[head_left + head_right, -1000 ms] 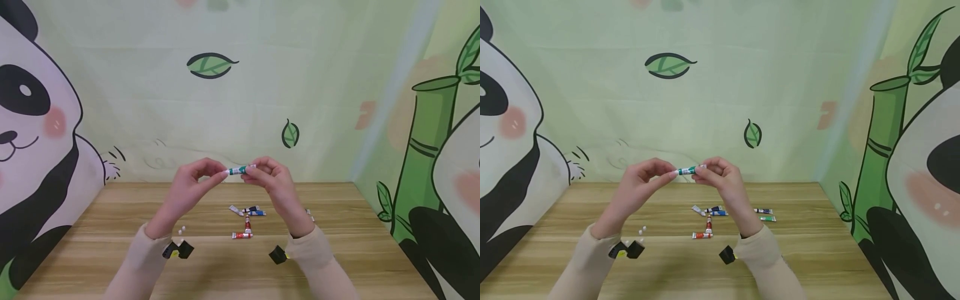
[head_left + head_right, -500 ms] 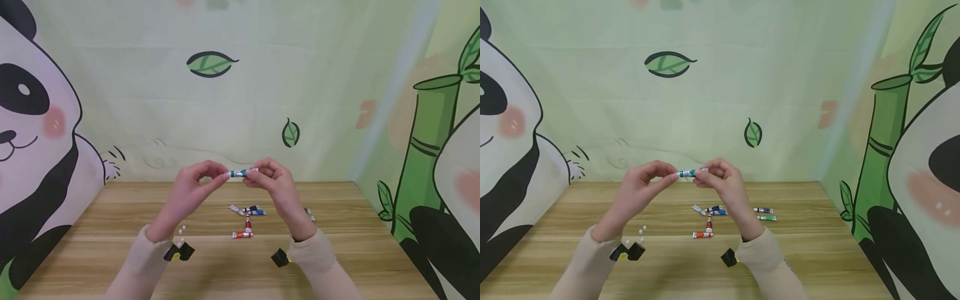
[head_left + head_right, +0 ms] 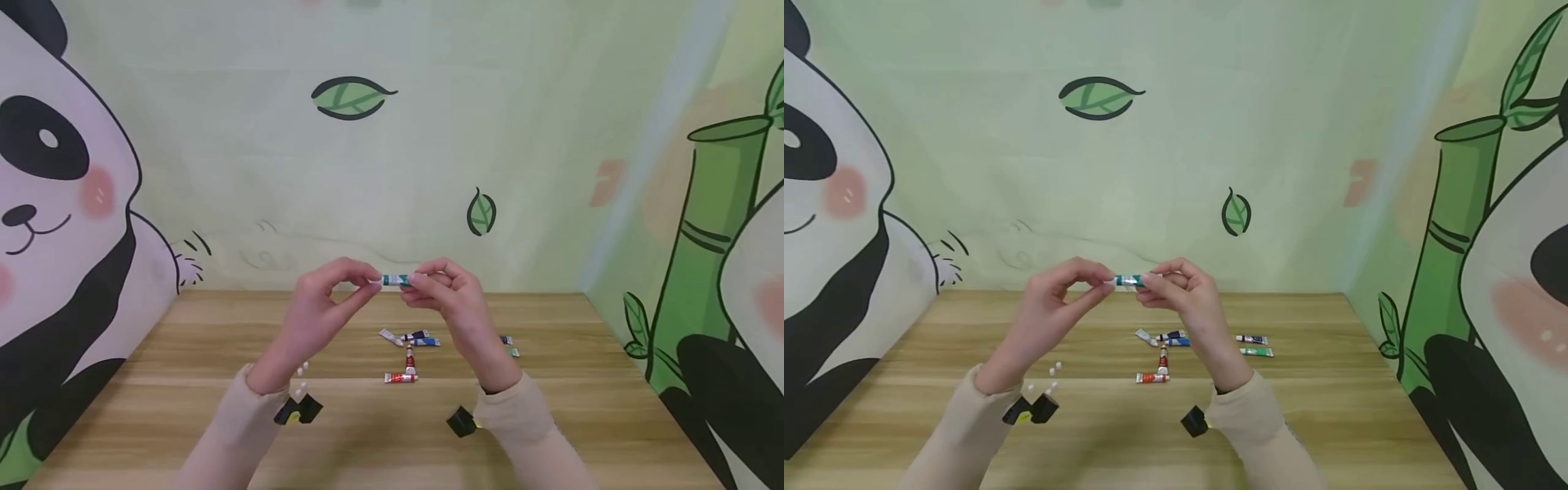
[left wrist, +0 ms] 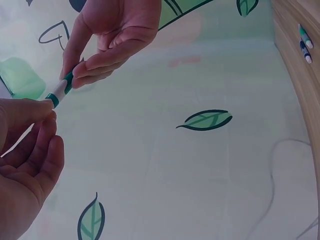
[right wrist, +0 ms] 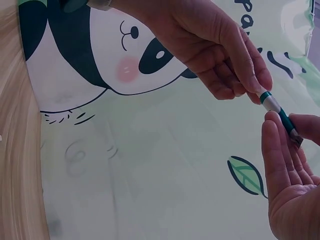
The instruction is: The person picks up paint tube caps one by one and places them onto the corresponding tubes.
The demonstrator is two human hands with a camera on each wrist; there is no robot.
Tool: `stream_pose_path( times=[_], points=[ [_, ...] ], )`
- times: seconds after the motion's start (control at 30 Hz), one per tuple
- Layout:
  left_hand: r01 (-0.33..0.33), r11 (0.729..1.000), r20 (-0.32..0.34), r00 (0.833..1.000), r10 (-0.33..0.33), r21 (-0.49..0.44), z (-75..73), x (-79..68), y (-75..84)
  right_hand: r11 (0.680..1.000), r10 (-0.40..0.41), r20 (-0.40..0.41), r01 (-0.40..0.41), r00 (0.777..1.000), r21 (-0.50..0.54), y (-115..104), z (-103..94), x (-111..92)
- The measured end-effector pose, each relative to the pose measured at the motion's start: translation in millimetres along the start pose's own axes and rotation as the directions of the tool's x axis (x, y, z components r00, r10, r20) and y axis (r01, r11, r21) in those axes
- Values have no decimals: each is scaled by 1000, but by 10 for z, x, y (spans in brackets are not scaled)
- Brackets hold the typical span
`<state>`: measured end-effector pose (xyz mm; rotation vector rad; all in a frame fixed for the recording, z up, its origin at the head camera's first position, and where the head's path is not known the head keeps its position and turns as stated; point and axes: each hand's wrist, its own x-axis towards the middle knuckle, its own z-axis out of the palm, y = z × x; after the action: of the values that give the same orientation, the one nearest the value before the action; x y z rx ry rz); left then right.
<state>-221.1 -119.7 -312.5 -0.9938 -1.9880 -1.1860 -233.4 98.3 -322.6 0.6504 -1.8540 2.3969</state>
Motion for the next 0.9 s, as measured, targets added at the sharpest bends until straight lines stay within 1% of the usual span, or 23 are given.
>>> stream_pose_path(
  times=[0.07,0.13,0.3,0.5,0.67,0.77,0.83,0.9],
  points=[
    [-24,1000,-8,1000,24,-3,10,7,-3,1000,-5,4,5,1000,4,-3,-3,4],
    [-34,999,-10,999,34,-7,17,6,-1,1000,-8,5,8,1000,10,-1,-5,4],
    [-15,999,-9,1000,14,-30,46,-5,1,999,-10,8,10,1000,38,6,-5,-9],
    [39,995,-23,999,-41,-91,51,14,27,999,-22,17,21,1000,45,-21,12,-4],
    [122,981,-9,992,-125,-153,30,19,54,999,-38,19,37,999,27,-60,34,-20],
    [172,971,11,985,-173,-167,23,10,70,999,-47,13,47,999,10,-71,38,-45],
    [190,967,20,982,-189,-172,24,-3,75,999,-52,10,52,999,-4,-66,38,-55],
    [189,965,22,982,-188,-180,24,-18,82,998,-57,8,57,998,-15,-53,36,-57]
  ],
)
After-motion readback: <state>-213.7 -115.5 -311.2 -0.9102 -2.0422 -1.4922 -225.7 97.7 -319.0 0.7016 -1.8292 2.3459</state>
